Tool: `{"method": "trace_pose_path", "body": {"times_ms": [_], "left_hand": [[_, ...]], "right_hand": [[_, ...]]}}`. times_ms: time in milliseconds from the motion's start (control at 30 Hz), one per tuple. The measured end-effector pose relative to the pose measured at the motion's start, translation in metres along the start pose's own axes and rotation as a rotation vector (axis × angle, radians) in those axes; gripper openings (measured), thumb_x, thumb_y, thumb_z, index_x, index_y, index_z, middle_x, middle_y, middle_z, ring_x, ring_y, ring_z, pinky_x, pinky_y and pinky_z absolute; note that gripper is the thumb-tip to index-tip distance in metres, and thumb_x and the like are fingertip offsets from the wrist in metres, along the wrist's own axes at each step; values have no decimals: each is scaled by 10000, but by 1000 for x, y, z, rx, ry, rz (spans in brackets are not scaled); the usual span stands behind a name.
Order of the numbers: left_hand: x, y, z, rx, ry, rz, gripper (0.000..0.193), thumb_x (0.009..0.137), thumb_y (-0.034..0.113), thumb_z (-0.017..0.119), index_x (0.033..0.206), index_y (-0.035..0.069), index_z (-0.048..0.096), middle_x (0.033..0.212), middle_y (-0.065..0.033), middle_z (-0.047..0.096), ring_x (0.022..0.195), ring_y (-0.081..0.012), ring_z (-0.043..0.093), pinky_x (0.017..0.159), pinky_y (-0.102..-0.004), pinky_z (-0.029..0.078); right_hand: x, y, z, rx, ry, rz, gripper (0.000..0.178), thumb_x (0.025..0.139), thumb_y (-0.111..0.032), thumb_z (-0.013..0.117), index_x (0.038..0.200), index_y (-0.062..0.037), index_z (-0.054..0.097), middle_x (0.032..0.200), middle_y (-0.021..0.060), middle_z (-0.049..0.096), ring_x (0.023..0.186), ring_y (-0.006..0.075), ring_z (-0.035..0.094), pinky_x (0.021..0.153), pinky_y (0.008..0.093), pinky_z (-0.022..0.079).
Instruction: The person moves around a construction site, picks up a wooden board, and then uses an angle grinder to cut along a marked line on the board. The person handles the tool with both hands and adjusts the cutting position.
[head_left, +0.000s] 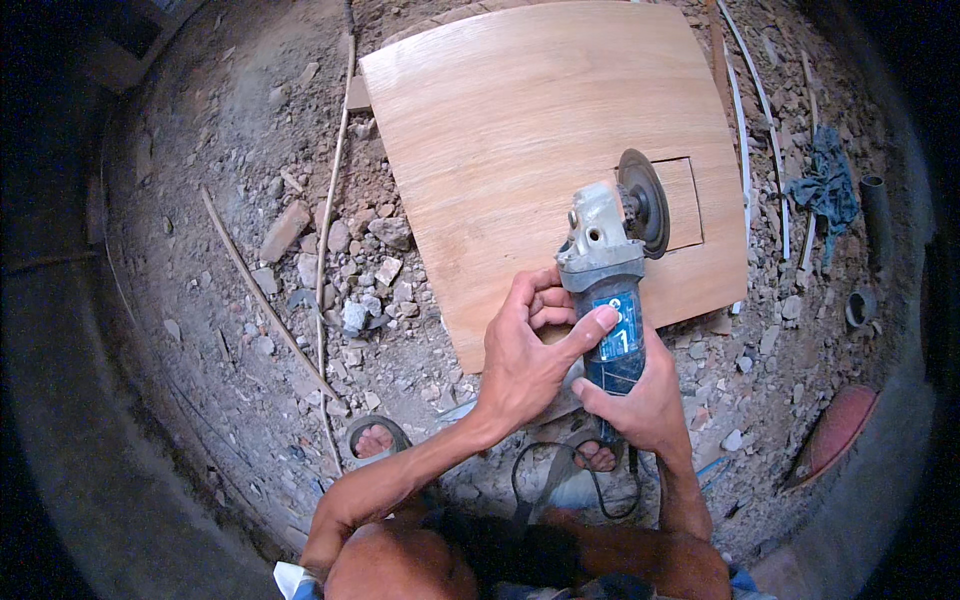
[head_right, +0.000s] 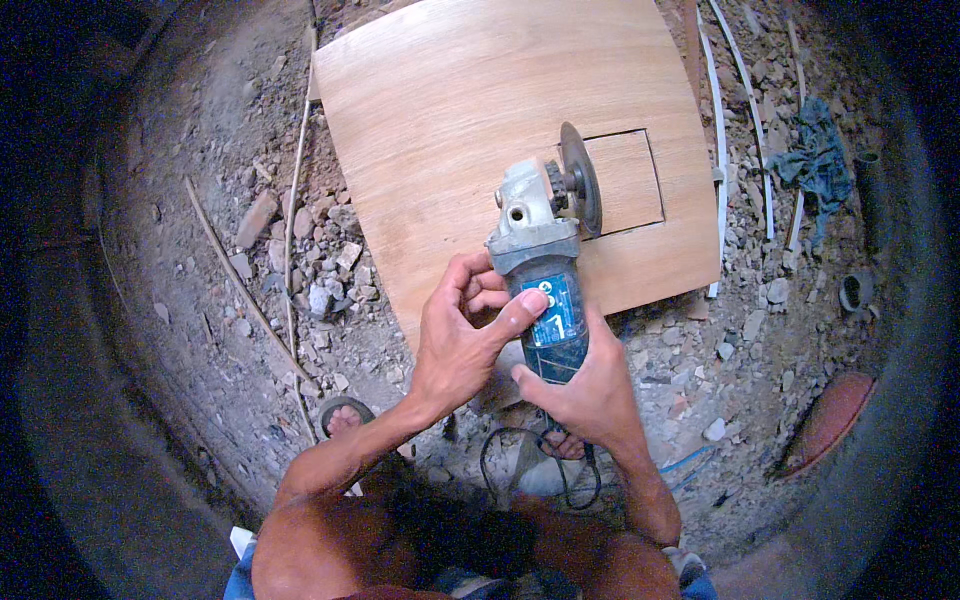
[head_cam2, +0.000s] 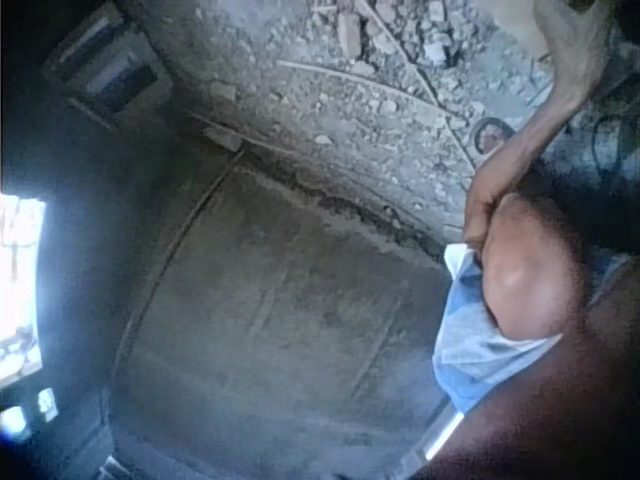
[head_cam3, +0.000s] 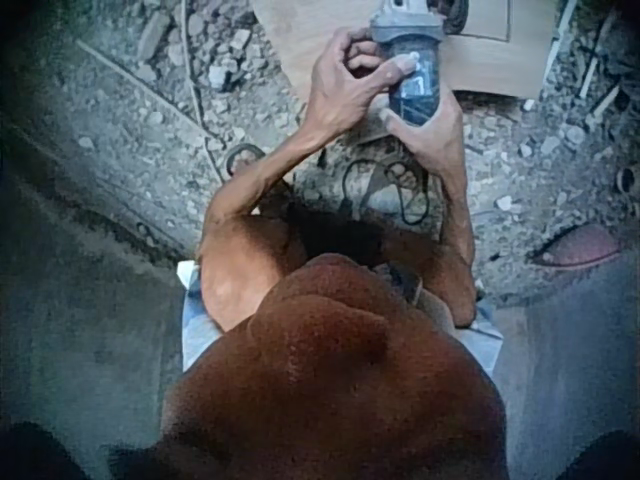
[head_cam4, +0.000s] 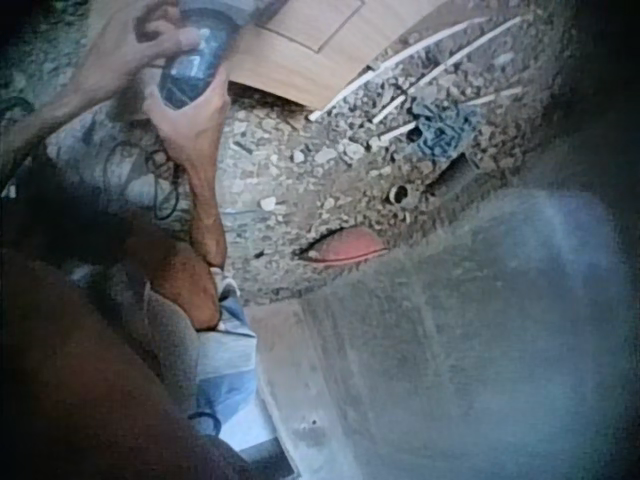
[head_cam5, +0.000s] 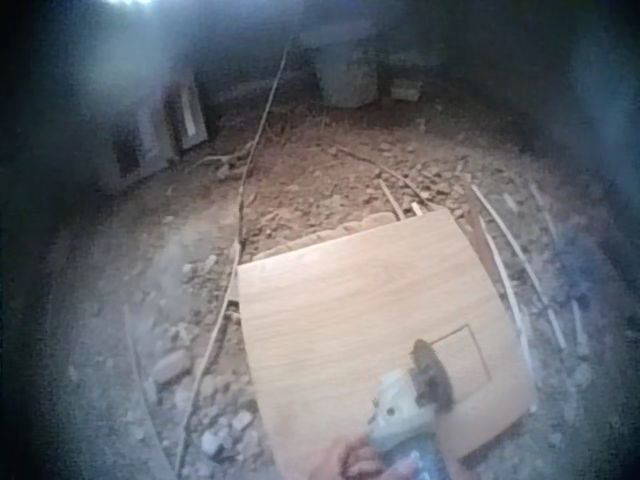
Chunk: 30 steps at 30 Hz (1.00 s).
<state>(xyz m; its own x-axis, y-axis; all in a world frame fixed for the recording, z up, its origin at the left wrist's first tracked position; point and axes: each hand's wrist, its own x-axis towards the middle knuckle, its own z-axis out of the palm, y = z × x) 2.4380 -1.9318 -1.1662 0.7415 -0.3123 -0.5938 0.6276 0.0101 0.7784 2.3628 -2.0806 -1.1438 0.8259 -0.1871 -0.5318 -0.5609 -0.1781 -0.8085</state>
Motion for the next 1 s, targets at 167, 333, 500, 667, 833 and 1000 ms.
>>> {"method": "trace_pose_path", "body": {"times_ms": [167, 333, 500, 667, 833, 1000], "left_hand": [[1, 1, 0, 4, -6, -6, 602, 899, 215, 848, 1305, -70, 508, 1013, -70, 670, 889, -84, 646, 834, -241, 552], [1, 4, 1, 14, -3, -15, 602, 897, 223, 848, 1291, -76, 505, 1014, -73, 654, 893, -90, 654, 831, -242, 553], [0, 5, 1, 2, 0, -14, 599, 896, 221, 848, 1287, -73, 504, 1019, -78, 657, 902, -101, 667, 834, -246, 554], [1, 1, 0, 4, -12, -16, 597, 900, 227, 845, 1295, -64, 505, 1037, -93, 674, 909, -113, 678, 841, -256, 559], [0, -1, 0, 10, -6, -6, 598, 898, 233, 848, 1292, -61, 506, 1019, -89, 680, 905, -109, 674, 842, -255, 558], [0, 3, 0, 25, 6, -13, 589, 901, 234, 847, 1285, -57, 509, 985, -73, 670, 880, -97, 657, 826, -248, 551]], "right_hand": [[0, 0, 0, 11, -1, 24, 666, 701, -181, 874, 1261, 23, 576, 976, 115, 689, 863, 189, 680, 796, 354, 568], [2, 4, 1, -21, 19, -20, 676, 694, -188, 875, 1260, 28, 575, 968, 129, 695, 849, 204, 687, 788, 359, 571], [2, 2, -1, -30, 4, 2, 683, 696, -192, 873, 1270, 26, 573, 969, 135, 696, 851, 217, 693, 789, 365, 573], [0, 6, 0, -35, 15, -19, 683, 699, -199, 873, 1271, 20, 572, 962, 136, 694, 846, 226, 695, 791, 370, 574], [-1, -6, -3, -49, -43, 72, 654, 724, -111, 831, 1304, 27, 561, 1077, 91, 659, 949, 164, 633, 868, 332, 529], [0, -1, -2, -45, -42, 61, 654, 726, -106, 830, 1306, 26, 559, 1066, 82, 658, 946, 159, 630, 868, 325, 526]]}}
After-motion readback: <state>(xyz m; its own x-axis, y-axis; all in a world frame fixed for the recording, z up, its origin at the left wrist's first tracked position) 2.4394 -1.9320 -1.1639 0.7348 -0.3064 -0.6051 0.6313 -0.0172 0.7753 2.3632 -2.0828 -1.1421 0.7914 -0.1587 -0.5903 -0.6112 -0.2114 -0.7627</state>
